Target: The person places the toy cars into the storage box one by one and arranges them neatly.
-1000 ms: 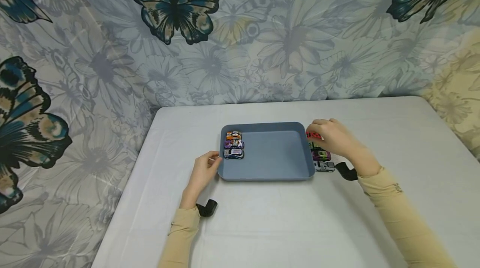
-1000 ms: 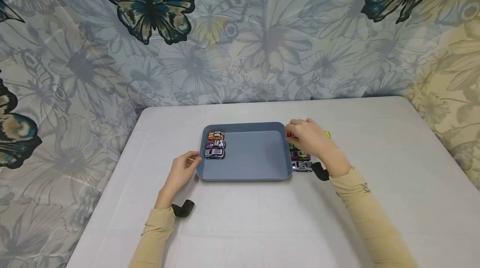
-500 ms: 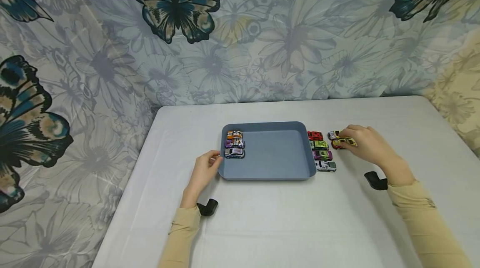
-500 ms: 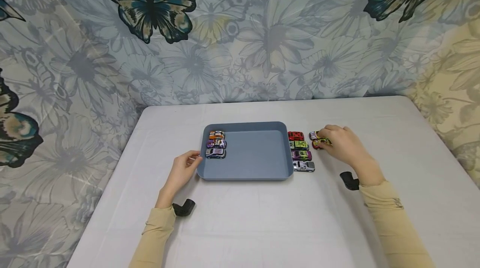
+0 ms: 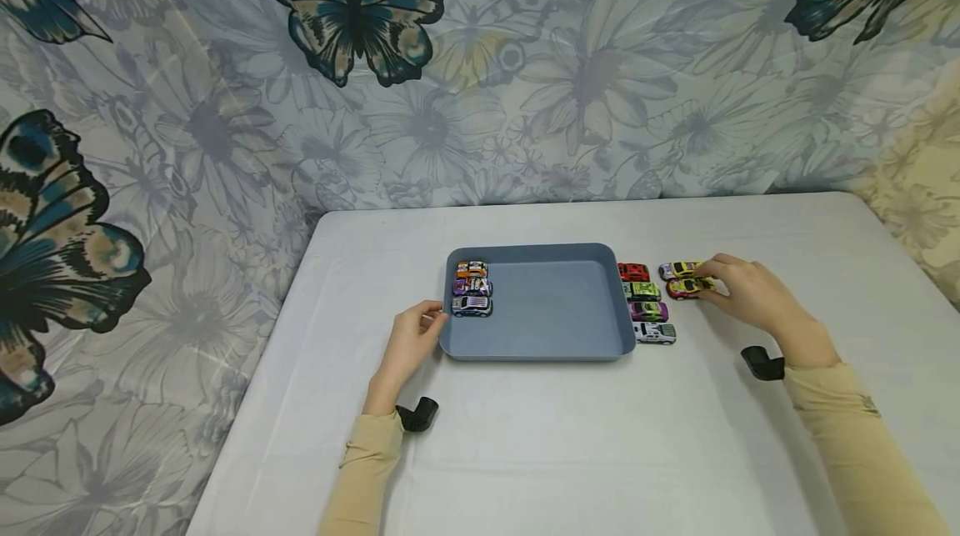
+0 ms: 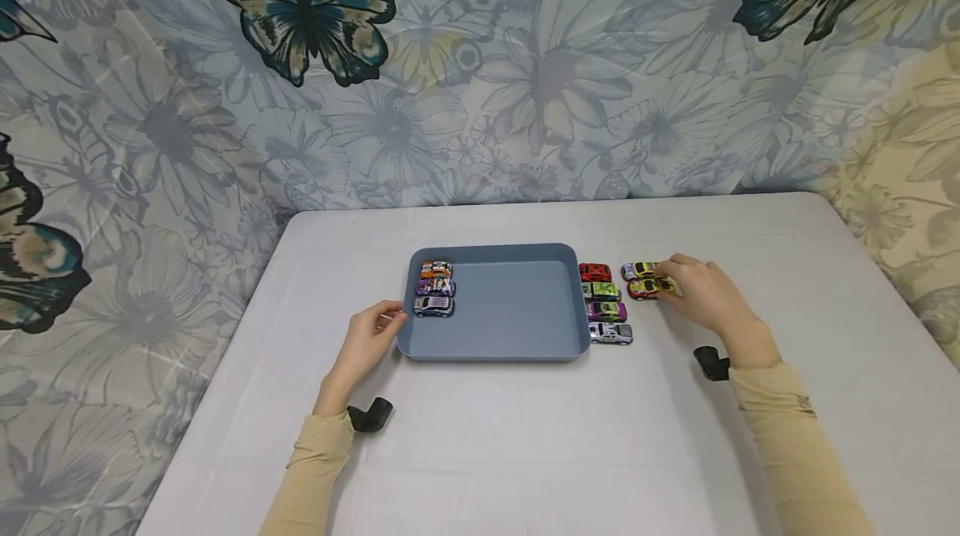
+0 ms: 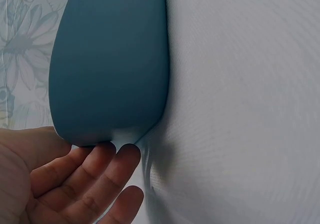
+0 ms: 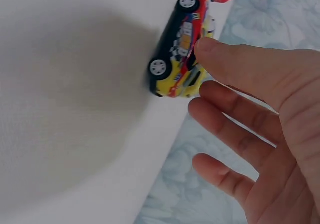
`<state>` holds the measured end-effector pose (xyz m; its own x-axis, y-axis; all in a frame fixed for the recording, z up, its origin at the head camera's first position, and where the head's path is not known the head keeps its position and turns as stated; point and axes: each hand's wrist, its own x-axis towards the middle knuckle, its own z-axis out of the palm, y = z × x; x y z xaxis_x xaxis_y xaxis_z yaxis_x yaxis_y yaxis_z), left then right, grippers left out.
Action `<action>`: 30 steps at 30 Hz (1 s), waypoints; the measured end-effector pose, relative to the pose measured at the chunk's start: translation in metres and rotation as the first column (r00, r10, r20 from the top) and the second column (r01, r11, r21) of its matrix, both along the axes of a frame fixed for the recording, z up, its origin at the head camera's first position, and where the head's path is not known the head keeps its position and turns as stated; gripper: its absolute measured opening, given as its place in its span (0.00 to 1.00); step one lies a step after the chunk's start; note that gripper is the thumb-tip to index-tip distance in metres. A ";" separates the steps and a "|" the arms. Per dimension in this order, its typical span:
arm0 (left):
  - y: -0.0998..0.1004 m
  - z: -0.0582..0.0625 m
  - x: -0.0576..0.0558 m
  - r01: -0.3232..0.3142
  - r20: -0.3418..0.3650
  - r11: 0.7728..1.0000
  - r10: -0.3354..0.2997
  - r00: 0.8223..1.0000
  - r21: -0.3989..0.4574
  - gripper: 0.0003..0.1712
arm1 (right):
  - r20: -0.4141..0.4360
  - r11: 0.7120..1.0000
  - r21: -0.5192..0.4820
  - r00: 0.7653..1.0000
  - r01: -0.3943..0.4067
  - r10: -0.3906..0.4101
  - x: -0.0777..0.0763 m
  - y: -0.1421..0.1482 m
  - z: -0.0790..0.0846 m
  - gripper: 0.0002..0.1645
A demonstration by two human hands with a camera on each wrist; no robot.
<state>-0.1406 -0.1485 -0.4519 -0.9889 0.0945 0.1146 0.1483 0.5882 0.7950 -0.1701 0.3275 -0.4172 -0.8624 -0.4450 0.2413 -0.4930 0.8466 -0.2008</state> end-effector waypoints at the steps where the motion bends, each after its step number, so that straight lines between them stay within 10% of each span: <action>1: 0.000 0.000 0.000 0.000 -0.001 1.000 0.000 1.000 0.000 0.13 | 0.008 1.000 -0.001 1.000 0.002 -0.002 0.000 0.001 -0.001 0.16; 30: 0.000 -0.003 -0.002 -0.003 -0.019 1.000 0.003 1.000 -0.003 0.13 | 0.047 0.998 -0.059 0.999 -0.022 0.025 -0.005 0.005 -0.013 0.16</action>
<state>-0.1423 -0.1487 -0.4547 -0.9868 0.0923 0.1330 0.1618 0.5913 0.7900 -0.1752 0.3321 -0.4301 -0.8632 -0.4514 0.2260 -0.5010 0.8210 -0.2738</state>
